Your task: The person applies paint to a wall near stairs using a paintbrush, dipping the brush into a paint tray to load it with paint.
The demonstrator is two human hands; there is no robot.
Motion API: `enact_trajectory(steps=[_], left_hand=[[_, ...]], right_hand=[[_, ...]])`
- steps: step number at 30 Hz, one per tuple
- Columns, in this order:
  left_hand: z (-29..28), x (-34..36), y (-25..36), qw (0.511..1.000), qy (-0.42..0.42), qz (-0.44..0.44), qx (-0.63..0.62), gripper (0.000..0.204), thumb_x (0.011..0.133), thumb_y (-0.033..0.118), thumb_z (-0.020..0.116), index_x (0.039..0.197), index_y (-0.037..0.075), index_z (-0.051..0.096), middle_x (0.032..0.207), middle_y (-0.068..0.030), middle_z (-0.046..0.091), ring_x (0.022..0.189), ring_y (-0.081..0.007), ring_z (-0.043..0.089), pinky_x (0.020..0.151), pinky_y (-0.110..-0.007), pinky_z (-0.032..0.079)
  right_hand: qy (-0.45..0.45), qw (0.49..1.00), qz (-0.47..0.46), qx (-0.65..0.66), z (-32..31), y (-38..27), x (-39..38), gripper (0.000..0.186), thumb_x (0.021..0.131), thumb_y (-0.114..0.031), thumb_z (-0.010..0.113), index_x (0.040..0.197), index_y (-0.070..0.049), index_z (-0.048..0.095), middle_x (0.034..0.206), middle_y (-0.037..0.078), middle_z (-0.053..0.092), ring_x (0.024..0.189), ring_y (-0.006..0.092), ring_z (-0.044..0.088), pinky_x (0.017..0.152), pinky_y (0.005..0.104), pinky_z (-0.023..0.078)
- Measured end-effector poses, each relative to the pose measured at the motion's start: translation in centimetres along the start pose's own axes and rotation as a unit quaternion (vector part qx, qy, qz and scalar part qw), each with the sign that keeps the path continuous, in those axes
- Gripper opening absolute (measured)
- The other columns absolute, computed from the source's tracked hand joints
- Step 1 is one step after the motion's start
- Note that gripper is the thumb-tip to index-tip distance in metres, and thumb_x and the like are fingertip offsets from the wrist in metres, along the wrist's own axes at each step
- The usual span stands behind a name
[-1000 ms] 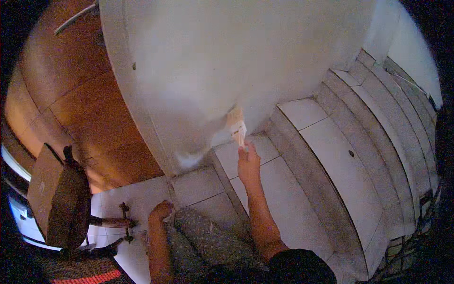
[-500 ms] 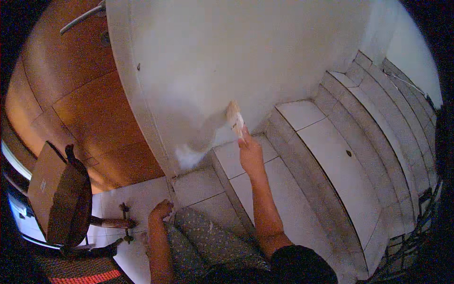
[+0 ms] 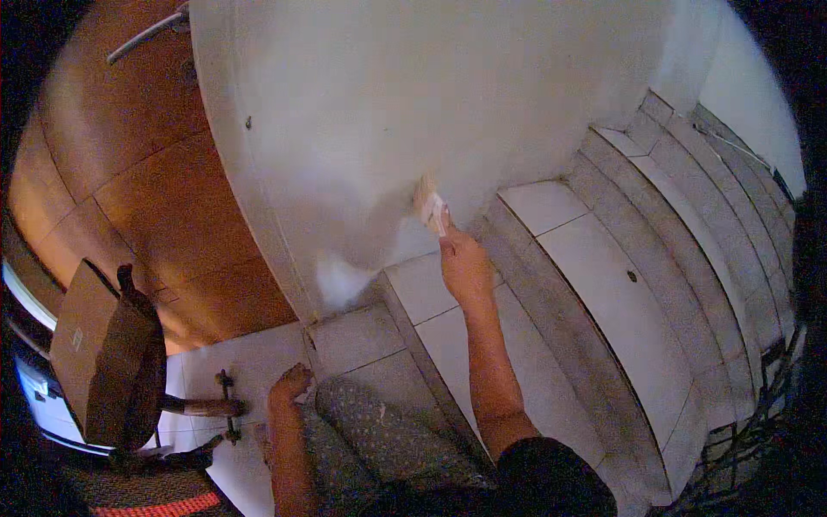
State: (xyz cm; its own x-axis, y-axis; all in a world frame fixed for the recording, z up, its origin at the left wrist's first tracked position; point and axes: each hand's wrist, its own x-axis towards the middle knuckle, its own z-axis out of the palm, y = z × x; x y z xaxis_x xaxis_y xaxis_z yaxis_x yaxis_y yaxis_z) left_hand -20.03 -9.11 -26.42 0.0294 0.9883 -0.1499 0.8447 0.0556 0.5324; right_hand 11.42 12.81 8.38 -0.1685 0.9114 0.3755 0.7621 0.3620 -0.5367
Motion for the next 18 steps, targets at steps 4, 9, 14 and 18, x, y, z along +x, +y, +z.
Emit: enact_trajectory(steps=[4,9,14,18], left_hand=[[-5.3,-1.6,6.7,0.95,0.186,0.021,-0.25,0.026,0.087,0.023,0.044,0.095,0.001,0.055,0.093,-0.0144,0.059,0.072,-0.0275,0.06,0.067,-0.039,0.047],[-6.9,2.1,6.1,0.951,-0.114,-0.251,-0.141,0.026,0.087,0.023,0.043,0.095,0.002,0.056,0.096,-0.0147,0.056,0.075,-0.0273,0.059,0.07,-0.039,0.047],[-3.7,1.3,0.7,0.978,-0.064,-0.149,-0.129,0.027,0.086,0.026,0.046,0.096,0.002,0.055,0.093,-0.0151,0.059,0.076,-0.0259,0.06,0.07,-0.039,0.048],[-3.8,1.6,1.1,0.97,-0.085,-0.184,-0.133,0.028,0.088,0.025,0.044,0.099,0.001,0.053,0.091,-0.0159,0.059,0.072,-0.0256,0.06,0.068,-0.039,0.049]], right_hand=[[-0.056,0.998,-0.009,-0.012,-2.2,1.2,-0.8,0.037,0.085,-0.014,0.05,0.121,-0.017,0.051,0.094,0.021,0.06,0.085,0.0378,0.057,0.075,0.0384,0.045],[0.057,0.998,-0.014,0.038,-2.5,-0.9,-1.2,0.038,0.085,-0.017,0.049,0.123,-0.016,0.049,0.09,0.021,0.06,0.08,0.0383,0.058,0.071,0.0412,0.046],[0.015,0.999,-0.023,0.04,-0.3,-1.2,-0.3,0.037,0.085,-0.017,0.048,0.122,-0.015,0.049,0.084,0.022,0.058,0.076,0.04,0.057,0.068,0.0437,0.045],[-0.059,0.997,-0.044,-0.028,-1.2,-0.9,-1.8,0.035,0.086,-0.017,0.046,0.121,-0.014,0.049,0.083,0.023,0.057,0.076,0.0412,0.055,0.067,0.0435,0.045]])
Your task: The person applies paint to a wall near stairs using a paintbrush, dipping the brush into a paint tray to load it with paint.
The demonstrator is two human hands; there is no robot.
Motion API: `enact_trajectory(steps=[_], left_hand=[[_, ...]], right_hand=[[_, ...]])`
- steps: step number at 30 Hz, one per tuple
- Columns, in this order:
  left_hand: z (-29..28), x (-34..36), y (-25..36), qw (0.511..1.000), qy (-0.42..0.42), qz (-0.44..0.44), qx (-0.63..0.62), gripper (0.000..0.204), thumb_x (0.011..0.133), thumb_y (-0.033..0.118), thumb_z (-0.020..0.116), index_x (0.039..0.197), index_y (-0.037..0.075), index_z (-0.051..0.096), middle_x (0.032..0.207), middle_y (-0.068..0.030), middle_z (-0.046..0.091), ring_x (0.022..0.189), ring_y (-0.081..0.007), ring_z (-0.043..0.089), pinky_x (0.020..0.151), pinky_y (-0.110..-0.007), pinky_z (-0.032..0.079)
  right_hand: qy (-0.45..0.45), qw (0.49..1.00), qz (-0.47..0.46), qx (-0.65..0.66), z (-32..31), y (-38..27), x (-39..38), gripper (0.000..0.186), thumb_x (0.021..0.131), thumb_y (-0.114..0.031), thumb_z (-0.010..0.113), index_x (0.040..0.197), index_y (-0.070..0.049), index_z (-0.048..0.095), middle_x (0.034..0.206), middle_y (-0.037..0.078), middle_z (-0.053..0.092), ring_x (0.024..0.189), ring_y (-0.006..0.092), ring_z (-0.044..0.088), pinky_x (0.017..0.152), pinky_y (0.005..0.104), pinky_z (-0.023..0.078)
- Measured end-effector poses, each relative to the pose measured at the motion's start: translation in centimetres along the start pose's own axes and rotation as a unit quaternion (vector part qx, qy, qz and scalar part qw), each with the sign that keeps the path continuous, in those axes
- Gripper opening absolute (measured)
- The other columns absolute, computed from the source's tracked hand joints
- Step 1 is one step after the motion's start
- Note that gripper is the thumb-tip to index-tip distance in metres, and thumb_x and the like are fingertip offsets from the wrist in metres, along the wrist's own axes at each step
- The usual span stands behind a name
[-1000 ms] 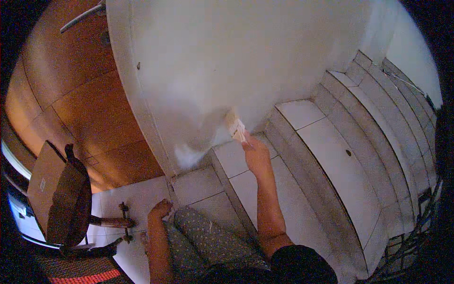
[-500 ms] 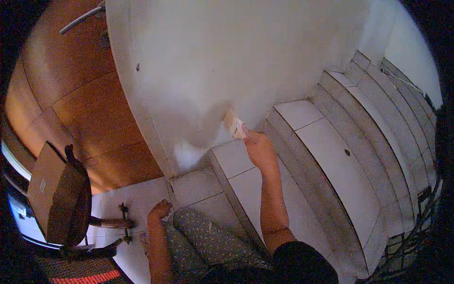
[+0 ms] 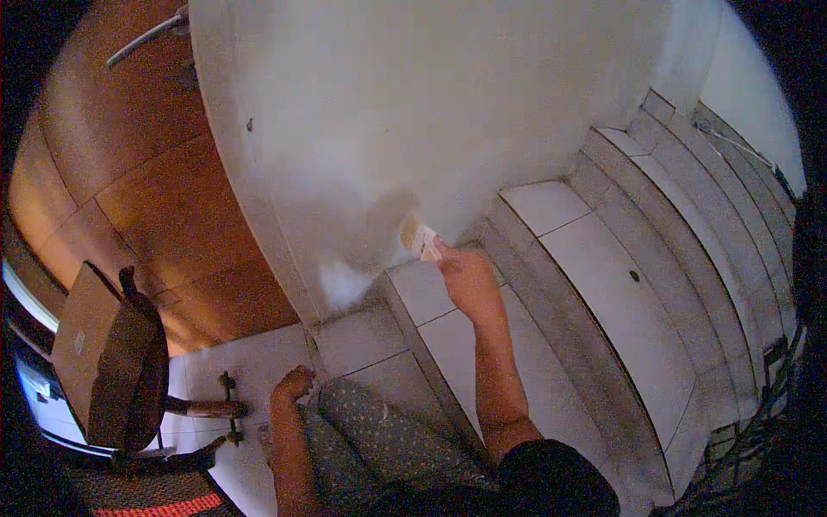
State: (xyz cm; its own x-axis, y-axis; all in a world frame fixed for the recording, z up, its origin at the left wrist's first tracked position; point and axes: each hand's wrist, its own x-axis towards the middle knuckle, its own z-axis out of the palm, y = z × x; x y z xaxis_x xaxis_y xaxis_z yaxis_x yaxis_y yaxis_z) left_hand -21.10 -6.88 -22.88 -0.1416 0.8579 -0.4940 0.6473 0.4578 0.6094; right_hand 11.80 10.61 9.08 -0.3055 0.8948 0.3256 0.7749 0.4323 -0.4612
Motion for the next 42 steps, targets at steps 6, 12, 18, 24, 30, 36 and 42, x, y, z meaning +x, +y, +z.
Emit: enact_trajectory(steps=[6,12,18,24,30,36,42], left_hand=[[-2.1,-3.8,7.4,0.991,-0.003,-0.08,-0.108,0.029,0.086,0.025,0.049,0.099,0.0,0.053,0.088,-0.0144,0.058,0.069,-0.0253,0.06,0.063,-0.038,0.049],[1.3,-2.2,4.1,0.986,0.049,0.107,-0.119,0.027,0.084,0.025,0.05,0.096,0.001,0.05,0.082,-0.0112,0.059,0.064,-0.0232,0.058,0.055,-0.036,0.048],[-0.8,-0.7,0.7,0.992,-0.009,-0.107,-0.063,0.026,0.083,0.025,0.05,0.096,0.002,0.05,0.082,-0.0112,0.06,0.065,-0.0217,0.058,0.055,-0.034,0.047],[-1.5,-8.0,9.7,0.974,0.111,0.073,-0.182,0.031,0.084,0.029,0.049,0.099,0.002,0.051,0.082,-0.0129,0.06,0.068,-0.023,0.058,0.06,-0.034,0.048],[0.6,1.6,-7.8,0.999,0.025,-0.033,0.009,0.029,0.085,0.021,0.046,0.107,0.004,0.054,0.092,-0.0134,0.059,0.074,-0.0221,0.059,0.064,-0.035,0.049],[-1.3,-8.3,9.1,0.968,0.151,0.143,-0.142,0.029,0.086,0.017,0.045,0.109,0.003,0.055,0.103,-0.0122,0.054,0.081,-0.023,0.06,0.067,-0.035,0.05],[-0.4,-0.3,2.5,0.996,-0.028,-0.039,-0.079,0.029,0.086,0.024,0.047,0.105,0.003,0.053,0.091,-0.0119,0.058,0.08,-0.0223,0.059,0.067,-0.036,0.049]], right_hand=[[0.125,0.987,0.066,0.079,-2.5,-1.2,0.6,0.028,0.086,-0.015,0.047,0.112,-0.009,0.056,0.083,0.025,0.057,0.077,0.04,0.056,0.068,0.0433,0.044],[0.064,0.997,0.027,0.039,0.2,2.4,0.6,0.024,0.085,-0.013,0.046,0.104,-0.005,0.059,0.08,0.025,0.058,0.075,0.0402,0.056,0.066,0.0451,0.044],[0.085,0.996,0.001,0.032,-0.9,-1.6,-0.4,0.025,0.084,-0.015,0.047,0.103,-0.005,0.06,0.079,0.023,0.059,0.074,0.0412,0.057,0.064,0.0464,0.044],[0.127,0.986,0.081,0.072,-1.1,-0.4,1.1,0.03,0.085,-0.017,0.049,0.113,-0.009,0.056,0.081,0.024,0.058,0.075,0.041,0.056,0.066,0.0451,0.044],[-0.014,0.997,-0.006,0.074,1.1,-2.6,0.3,0.034,0.086,-0.017,0.047,0.12,-0.014,0.051,0.085,0.024,0.058,0.078,0.0401,0.056,0.068,0.0439,0.044],[0.058,0.994,0.085,0.031,-3.1,-1.1,-1.1,0.035,0.086,-0.016,0.047,0.121,-0.014,0.051,0.091,0.023,0.058,0.082,0.0404,0.056,0.071,0.0419,0.045],[0.125,0.982,0.045,0.131,0.4,-0.1,1.6,0.024,0.086,-0.019,0.048,0.101,-0.005,0.06,0.088,0.022,0.06,0.08,0.0407,0.057,0.071,0.0468,0.045]])
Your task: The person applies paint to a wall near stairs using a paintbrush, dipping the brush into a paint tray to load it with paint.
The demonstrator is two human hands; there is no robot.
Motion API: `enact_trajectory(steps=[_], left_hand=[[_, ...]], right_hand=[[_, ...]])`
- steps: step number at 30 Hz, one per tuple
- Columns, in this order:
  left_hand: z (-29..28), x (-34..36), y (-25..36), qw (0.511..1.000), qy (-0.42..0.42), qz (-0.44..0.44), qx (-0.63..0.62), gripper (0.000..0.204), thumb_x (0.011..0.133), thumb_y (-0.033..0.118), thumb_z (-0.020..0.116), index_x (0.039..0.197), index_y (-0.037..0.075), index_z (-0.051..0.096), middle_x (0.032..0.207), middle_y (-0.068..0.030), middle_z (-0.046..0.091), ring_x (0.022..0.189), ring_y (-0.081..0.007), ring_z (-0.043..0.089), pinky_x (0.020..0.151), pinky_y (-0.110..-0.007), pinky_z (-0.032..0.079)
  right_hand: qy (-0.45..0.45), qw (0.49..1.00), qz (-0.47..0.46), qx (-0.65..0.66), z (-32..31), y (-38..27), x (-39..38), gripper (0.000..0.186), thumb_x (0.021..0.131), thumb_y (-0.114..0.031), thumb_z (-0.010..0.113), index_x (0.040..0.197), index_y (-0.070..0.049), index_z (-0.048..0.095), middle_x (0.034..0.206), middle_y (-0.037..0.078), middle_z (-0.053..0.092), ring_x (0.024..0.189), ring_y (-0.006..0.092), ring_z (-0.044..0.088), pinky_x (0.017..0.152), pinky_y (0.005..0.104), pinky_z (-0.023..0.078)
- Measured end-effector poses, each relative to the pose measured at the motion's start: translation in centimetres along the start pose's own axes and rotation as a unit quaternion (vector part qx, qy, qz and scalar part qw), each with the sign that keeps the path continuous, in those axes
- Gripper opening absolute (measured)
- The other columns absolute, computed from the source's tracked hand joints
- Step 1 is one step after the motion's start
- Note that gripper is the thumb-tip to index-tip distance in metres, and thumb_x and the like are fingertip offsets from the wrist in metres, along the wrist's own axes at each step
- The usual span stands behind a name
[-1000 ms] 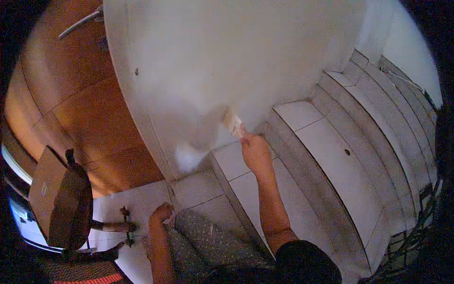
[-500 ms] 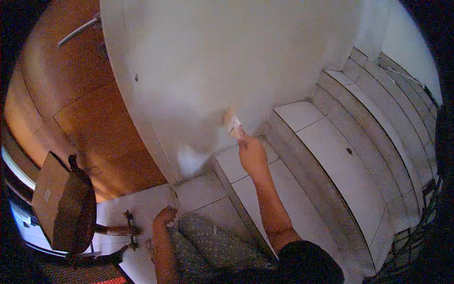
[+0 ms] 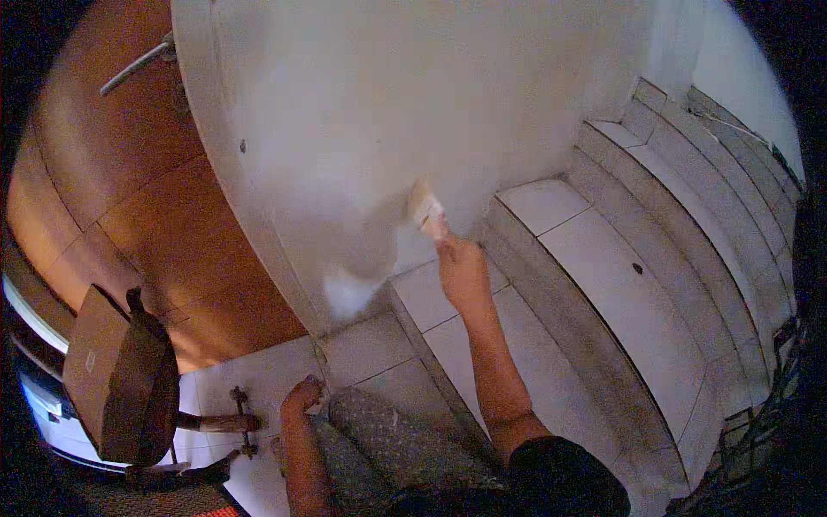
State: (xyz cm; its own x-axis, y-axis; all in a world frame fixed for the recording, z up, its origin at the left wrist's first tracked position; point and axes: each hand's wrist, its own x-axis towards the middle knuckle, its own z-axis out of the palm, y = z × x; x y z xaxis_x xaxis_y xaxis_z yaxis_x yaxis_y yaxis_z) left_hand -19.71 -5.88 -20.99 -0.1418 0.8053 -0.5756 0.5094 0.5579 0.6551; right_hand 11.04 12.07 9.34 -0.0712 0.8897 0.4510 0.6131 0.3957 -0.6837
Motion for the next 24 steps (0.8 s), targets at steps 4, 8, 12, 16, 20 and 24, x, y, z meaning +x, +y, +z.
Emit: enact_trajectory(steps=[4,8,12,16,20,24], left_hand=[[0.1,0.2,-0.4,1.0,0.005,-0.023,-0.011,0.029,0.085,0.029,0.048,0.098,0.002,0.051,0.087,-0.013,0.059,0.075,-0.023,0.058,0.064,-0.036,0.047],[0.3,-0.1,-0.5,0.999,0.035,0.004,-0.001,0.031,0.086,0.03,0.048,0.099,0.002,0.05,0.087,-0.0126,0.06,0.072,-0.0231,0.059,0.064,-0.037,0.047],[-0.5,1.4,-5.0,0.998,0.003,-0.062,-0.032,0.038,0.085,0.036,0.049,0.101,0.001,0.049,0.09,-0.0126,0.061,0.072,-0.0231,0.059,0.064,-0.037,0.047],[-0.4,-2.3,3.6,0.999,-0.012,-0.006,-0.039,0.04,0.085,0.037,0.05,0.105,0.003,0.048,0.095,-0.0123,0.059,0.074,-0.0229,0.058,0.064,-0.036,0.047],[-0.7,-1.9,1.9,0.996,-0.024,-0.074,-0.047,0.037,0.088,0.033,0.046,0.112,0.005,0.047,0.097,-0.0114,0.058,0.076,-0.0224,0.058,0.066,-0.036,0.047],[-1.6,-4.8,5.3,0.989,0.0,-0.12,-0.092,0.037,0.086,0.032,0.048,0.112,0.006,0.048,0.095,-0.0107,0.058,0.076,-0.0221,0.058,0.066,-0.036,0.047]], right_hand=[[-0.171,0.979,0.023,-0.11,1.3,3.0,-1.3,0.029,0.085,-0.014,0.048,0.113,-0.008,0.057,0.089,0.024,0.057,0.08,0.0376,0.057,0.071,0.0399,0.044],[-0.15,0.985,-0.075,-0.035,-0.4,2.5,-2.5,0.03,0.086,-0.015,0.048,0.114,-0.01,0.056,0.087,0.024,0.057,0.08,0.035,0.059,0.069,0.0403,0.043],[-0.026,1.0,-0.001,0.007,-1.4,-0.8,-1.2,0.031,0.087,-0.018,0.047,0.116,-0.011,0.054,0.084,0.022,0.059,0.075,0.0375,0.057,0.067,0.0407,0.044],[0.163,0.985,-0.044,0.026,-3.4,2.0,1.3,0.032,0.089,-0.02,0.047,0.12,-0.017,0.053,0.065,0.015,0.057,0.055,0.0299,0.053,0.052,0.0373,0.042],[0.014,0.949,0.153,0.274,-2.8,1.9,2.6,0.035,0.088,-0.025,0.053,0.123,-0.025,0.051,0.056,-0.002,0.038,0.048,0.009,0.038,0.043,0.0249,0.035],[-0.024,0.891,0.242,0.383,-0.9,7.1,1.7,0.032,0.088,-0.022,0.053,0.12,-0.026,0.054,0.053,-0.006,0.034,0.042,0.0067,0.033,0.036,0.0216,0.027]])
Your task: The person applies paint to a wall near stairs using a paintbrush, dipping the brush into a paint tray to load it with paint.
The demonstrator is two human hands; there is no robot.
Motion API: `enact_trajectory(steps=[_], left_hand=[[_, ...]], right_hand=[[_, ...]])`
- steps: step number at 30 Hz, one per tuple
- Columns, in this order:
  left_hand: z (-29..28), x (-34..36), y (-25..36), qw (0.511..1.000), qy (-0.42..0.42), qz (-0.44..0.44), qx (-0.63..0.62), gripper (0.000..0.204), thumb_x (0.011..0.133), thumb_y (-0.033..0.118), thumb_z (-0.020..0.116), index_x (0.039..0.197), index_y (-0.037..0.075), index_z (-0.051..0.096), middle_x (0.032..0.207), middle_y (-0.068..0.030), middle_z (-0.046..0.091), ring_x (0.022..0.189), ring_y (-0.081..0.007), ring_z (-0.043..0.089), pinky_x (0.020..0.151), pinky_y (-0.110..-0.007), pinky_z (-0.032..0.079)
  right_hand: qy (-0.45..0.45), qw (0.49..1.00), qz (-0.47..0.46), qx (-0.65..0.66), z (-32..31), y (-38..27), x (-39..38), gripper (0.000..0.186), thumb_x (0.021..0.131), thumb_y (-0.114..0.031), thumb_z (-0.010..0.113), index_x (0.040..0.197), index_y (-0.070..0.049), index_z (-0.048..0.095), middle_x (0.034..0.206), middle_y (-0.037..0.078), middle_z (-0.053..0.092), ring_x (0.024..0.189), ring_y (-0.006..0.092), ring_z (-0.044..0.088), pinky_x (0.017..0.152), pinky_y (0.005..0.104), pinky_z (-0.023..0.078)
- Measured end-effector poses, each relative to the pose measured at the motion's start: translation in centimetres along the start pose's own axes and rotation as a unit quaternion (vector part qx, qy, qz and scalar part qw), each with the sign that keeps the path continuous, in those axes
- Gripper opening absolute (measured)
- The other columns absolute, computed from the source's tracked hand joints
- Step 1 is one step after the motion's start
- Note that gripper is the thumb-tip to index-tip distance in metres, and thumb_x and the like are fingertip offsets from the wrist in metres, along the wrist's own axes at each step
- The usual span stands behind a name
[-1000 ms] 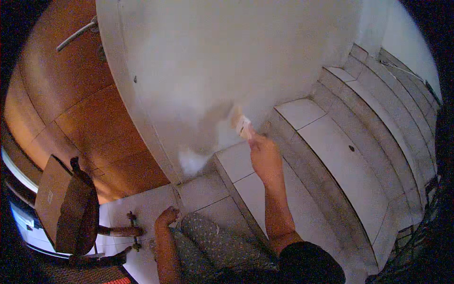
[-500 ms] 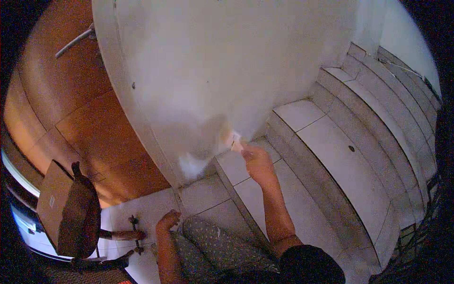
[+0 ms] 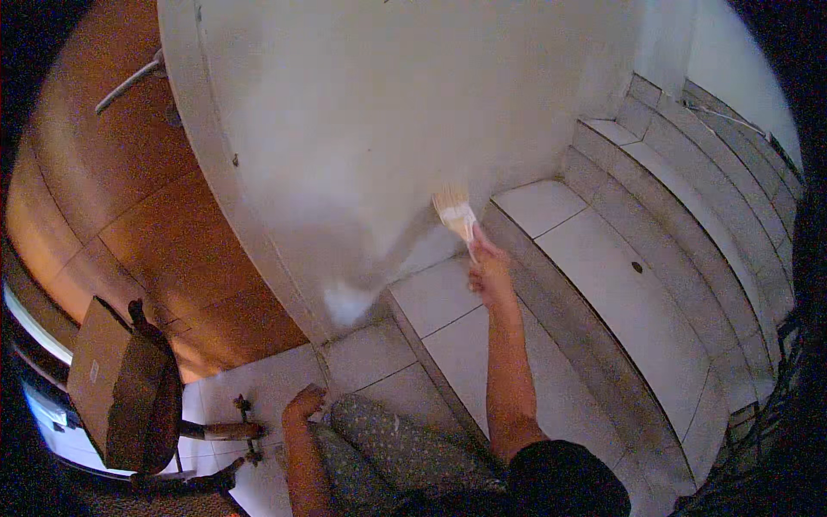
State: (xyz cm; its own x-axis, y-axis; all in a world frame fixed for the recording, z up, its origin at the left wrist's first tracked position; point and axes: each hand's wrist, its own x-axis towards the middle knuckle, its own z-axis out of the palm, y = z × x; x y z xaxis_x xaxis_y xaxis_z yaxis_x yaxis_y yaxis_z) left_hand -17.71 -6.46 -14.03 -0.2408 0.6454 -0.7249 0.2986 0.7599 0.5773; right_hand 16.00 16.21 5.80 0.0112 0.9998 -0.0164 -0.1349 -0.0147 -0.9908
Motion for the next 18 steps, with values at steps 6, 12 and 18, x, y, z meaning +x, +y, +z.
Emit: enact_trajectory(steps=[6,12,18], left_hand=[[0.2,-0.3,-0.5,0.993,-0.016,0.113,0.005,0.037,0.083,0.035,0.051,0.105,0.006,0.051,0.09,-0.0102,0.058,0.074,-0.0222,0.056,0.063,-0.035,0.046],[0.1,6.9,-6.2,0.997,-0.019,0.069,0.02,0.036,0.083,0.035,0.05,0.101,0.005,0.051,0.087,-0.0115,0.059,0.071,-0.0219,0.056,0.062,-0.035,0.046],[0.9,5.6,-4.6,0.994,0.008,0.088,0.068,0.034,0.085,0.034,0.049,0.1,0.004,0.051,0.084,-0.0124,0.06,0.07,-0.0209,0.057,0.061,-0.035,0.046]], right_hand=[[0.028,0.998,0.05,-0.04,-1.8,1.7,-1.1,0.027,0.087,-0.022,0.054,0.114,-0.021,0.058,0.053,-0.005,0.033,0.04,0.0073,0.032,0.034,0.022,0.027],[0.007,0.999,0.049,-0.021,1.9,-4.3,-0.8,0.03,0.086,-0.021,0.055,0.116,-0.019,0.057,0.053,-0.005,0.032,0.04,0.0068,0.031,0.034,0.0214,0.026],[-0.118,0.984,-0.116,0.067,2.5,-10.8,-3.1,0.037,0.088,-0.023,0.052,0.125,-0.02,0.049,0.052,-0.006,0.032,0.039,0.0056,0.028,0.034,0.0215,0.026]])
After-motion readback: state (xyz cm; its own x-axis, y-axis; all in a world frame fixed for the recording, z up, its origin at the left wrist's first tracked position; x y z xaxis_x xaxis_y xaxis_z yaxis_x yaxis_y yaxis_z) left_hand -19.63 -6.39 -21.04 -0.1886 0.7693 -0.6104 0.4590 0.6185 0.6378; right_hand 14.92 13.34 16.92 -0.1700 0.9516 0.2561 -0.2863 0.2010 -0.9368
